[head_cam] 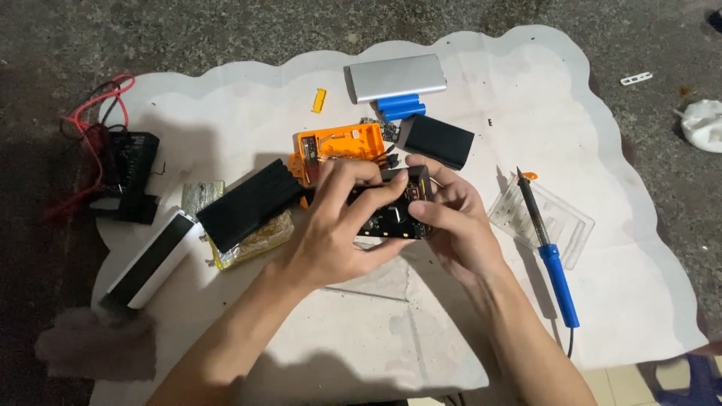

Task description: Reassembling an electronic device by aligning and fitting a circuit board into its plastic housing.

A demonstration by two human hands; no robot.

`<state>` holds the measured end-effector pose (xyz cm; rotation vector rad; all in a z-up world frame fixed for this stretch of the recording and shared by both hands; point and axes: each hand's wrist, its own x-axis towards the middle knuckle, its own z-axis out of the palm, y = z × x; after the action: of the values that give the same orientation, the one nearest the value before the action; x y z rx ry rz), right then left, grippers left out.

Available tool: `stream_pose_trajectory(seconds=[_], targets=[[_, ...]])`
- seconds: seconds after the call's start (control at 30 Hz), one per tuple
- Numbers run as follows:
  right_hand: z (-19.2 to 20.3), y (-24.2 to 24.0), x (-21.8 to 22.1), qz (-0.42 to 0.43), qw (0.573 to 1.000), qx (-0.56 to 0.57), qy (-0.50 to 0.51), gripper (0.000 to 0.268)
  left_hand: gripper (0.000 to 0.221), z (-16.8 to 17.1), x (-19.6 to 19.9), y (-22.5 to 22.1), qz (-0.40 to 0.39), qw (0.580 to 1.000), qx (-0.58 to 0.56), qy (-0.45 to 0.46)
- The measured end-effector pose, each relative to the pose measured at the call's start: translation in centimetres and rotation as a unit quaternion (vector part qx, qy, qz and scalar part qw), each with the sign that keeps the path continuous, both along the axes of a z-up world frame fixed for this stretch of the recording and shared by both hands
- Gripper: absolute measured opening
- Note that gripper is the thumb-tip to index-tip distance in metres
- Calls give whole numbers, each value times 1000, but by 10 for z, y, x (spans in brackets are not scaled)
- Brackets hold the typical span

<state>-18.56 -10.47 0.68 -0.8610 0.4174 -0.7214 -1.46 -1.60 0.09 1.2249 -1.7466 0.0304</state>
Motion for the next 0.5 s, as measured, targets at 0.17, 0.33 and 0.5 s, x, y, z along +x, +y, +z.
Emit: stream_pose_trajectory(seconds=[0.17, 0.33, 0.5], targets=[[-7, 1, -1, 11, 999, 44, -26, 66, 66, 4, 1, 3, -29, 999, 21, 9], [-12, -1, -3, 6, 1000, 19, -9, 63, 68, -5, 1, 1, -41, 998, 40, 29], [-10, 1, -1, -15, 1000, -1, 20, 61, 65, -2, 1, 0, -36, 998, 33, 31]])
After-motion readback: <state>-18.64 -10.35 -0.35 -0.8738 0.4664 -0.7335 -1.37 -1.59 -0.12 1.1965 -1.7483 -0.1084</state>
